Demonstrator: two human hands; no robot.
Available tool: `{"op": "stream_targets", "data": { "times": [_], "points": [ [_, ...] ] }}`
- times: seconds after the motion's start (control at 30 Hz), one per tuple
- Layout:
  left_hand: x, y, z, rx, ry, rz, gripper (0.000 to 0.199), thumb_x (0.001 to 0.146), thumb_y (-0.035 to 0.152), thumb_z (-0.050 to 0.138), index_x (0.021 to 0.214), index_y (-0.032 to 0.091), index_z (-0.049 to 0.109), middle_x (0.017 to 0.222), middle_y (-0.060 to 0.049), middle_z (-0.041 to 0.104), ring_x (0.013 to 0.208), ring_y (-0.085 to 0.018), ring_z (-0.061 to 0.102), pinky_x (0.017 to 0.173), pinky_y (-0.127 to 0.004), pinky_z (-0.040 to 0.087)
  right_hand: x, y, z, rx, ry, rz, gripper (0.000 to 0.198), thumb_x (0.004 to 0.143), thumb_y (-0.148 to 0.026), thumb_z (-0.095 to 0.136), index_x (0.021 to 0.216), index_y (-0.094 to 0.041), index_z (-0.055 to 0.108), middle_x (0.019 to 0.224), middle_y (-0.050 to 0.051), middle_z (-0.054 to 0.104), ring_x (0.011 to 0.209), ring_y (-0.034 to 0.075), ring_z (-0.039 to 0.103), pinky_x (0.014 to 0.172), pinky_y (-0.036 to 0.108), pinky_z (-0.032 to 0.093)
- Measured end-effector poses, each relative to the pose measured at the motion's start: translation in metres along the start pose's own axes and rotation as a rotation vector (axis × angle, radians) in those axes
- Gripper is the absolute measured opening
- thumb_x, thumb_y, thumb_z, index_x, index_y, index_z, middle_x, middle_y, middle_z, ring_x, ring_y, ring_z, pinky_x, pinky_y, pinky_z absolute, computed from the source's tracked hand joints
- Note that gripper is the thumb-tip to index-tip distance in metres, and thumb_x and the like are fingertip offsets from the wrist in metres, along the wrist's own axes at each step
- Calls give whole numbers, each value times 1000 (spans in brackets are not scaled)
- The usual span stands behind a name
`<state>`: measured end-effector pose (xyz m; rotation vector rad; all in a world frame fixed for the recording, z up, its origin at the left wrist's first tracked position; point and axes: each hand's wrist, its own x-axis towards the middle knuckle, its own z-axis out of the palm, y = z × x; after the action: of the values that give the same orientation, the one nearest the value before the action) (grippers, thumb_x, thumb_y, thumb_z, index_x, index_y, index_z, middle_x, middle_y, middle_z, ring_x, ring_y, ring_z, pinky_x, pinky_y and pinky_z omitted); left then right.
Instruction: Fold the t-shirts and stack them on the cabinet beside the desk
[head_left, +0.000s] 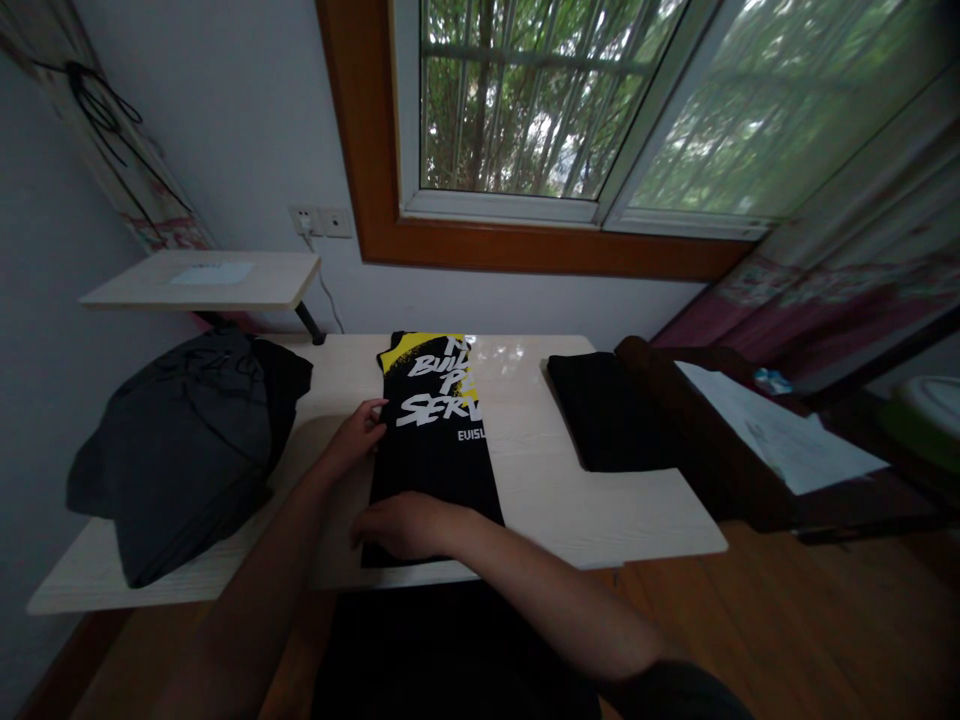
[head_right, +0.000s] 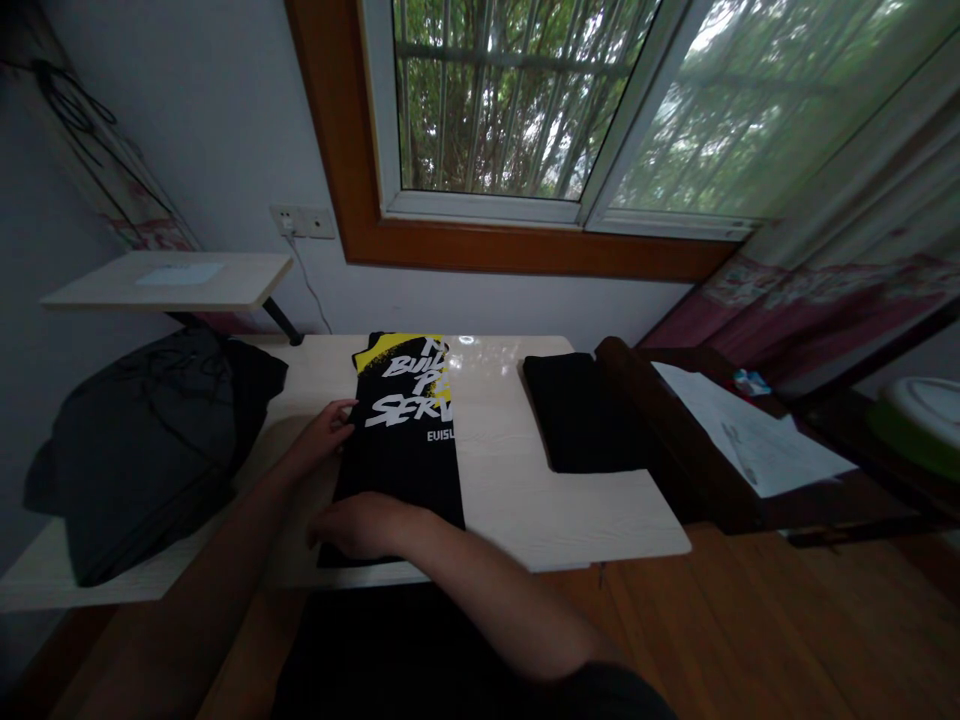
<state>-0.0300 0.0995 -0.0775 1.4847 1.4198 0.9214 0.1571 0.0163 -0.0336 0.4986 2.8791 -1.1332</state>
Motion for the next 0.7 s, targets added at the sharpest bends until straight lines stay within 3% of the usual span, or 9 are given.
{"op": "stream_targets", "data": {
  "times": [0.1,0.2,0.33,0.43,0.57,0.7],
  "points": [
    [-1,2,0,24,23,9,56,81,28,60,136,23,50,95,1,55,60,-9,54,52,-22,44,-2,2,3,230,1,-75,35,98,-11,45,121,-22,69,116,4,74,104,16,70,87,23,51],
    [-3,3,3,138,93,94,55,78,19,59,133,21,54,98,0,56,65,-10,56,62,-25,51,-7,5,3,453,27,-99,42,94,-2,45,121,-22,70,113,2,75,103,12,70,90,20,50],
    [-13,5,12,415,223,215,55,74,9,56,126,24,62,113,-5,51,87,-16,61,82,-34,56,-19,12,-6,503,168,-103,40,89,0,53,117,-22,73,112,1,74,98,12,70,91,23,52],
    [-21,7,14,608,255,262,54,74,6,55,123,25,66,120,-8,47,100,-21,60,92,-38,55,-32,25,-17,373,379,-48,34,93,-5,52,115,-21,72,108,3,73,90,12,70,89,26,54],
    [-22,15,13,783,239,396,46,80,10,55,122,23,69,131,-11,53,118,-28,56,107,-47,46,-50,52,-30,20,674,85,36,95,-7,48,120,-21,70,125,7,68,119,18,62,107,35,48],
    [-14,29,26,826,96,500,44,91,17,50,132,23,63,146,-11,54,144,-31,38,121,-53,28,-61,74,-30,-313,747,339,43,98,-22,53,141,-17,57,151,14,51,142,26,44,119,46,36]
  ]
}}
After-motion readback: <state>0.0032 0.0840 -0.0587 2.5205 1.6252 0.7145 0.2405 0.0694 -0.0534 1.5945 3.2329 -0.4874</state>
